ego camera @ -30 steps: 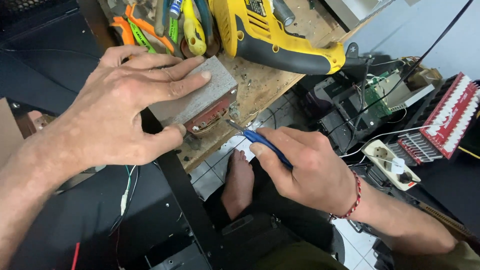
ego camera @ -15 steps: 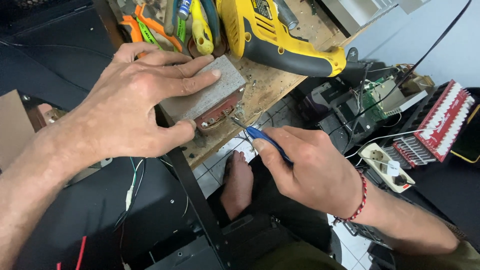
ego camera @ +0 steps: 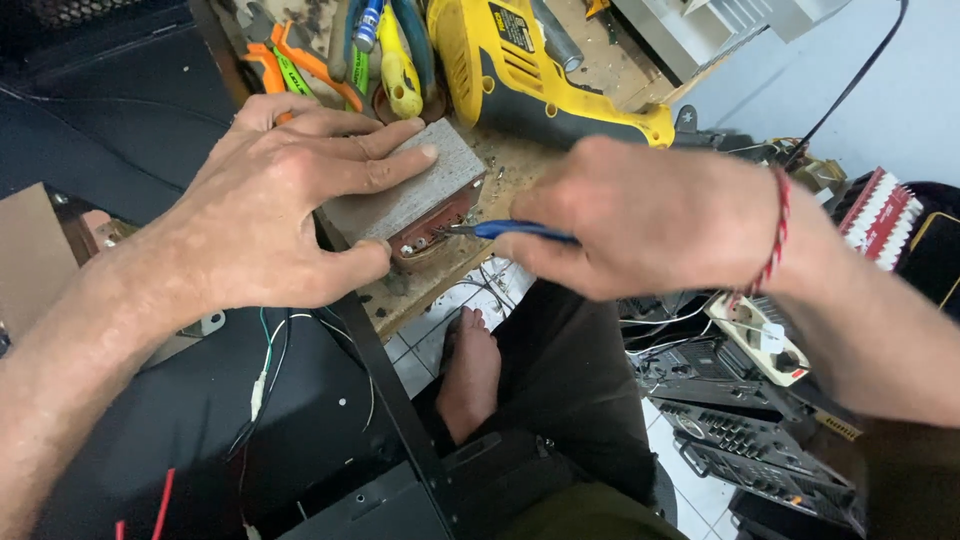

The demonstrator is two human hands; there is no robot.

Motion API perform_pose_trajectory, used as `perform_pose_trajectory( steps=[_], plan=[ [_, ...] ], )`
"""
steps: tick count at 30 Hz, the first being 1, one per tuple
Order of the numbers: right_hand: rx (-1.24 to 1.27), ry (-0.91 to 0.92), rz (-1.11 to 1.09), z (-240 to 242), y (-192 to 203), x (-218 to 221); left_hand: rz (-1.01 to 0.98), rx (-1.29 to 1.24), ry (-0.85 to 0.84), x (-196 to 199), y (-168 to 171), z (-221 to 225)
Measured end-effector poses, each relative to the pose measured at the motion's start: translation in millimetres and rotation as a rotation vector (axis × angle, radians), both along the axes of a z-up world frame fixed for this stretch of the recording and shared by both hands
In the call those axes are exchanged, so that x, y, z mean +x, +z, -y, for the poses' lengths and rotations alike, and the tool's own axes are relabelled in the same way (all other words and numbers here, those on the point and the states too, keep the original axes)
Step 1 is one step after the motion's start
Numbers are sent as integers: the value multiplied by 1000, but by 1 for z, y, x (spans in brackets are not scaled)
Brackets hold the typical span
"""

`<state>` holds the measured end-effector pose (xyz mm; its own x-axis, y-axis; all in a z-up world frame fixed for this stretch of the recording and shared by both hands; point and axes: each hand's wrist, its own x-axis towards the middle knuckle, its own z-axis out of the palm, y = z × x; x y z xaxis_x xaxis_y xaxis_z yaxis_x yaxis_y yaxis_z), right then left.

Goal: Disassembling a transformer by cutting wires with pliers and using a hammer to separate components.

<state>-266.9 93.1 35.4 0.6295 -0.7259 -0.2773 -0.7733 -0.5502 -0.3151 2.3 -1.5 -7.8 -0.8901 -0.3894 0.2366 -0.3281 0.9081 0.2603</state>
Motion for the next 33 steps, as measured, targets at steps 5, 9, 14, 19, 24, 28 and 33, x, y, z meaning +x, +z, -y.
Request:
perform_pose_trajectory(
  steps=[5,9,14,19,24,28,33],
  plan=[
    [-57,11,-112,10,14,-1,7,17,-1,0,2,-1],
    [-387,89,326,-12,21,-12,2,20,3,0,3,-2],
    [-930,25,375,-33,-70,-10,-24,29,5,0,0,-1],
    [-1150,-42,323,-45,-133,-13,-31,21,17,-1,2,-4],
    [-1177,-80,369,-40,-143,-8,-24,19,8,-1,3,-3],
    [-1178,-106,331,-38,-149,-7,-28,42,5,-1,3,-2],
    [-1090,-112,340,-41,-139,-4,-11,62,16,0,5,-3]
  ],
)
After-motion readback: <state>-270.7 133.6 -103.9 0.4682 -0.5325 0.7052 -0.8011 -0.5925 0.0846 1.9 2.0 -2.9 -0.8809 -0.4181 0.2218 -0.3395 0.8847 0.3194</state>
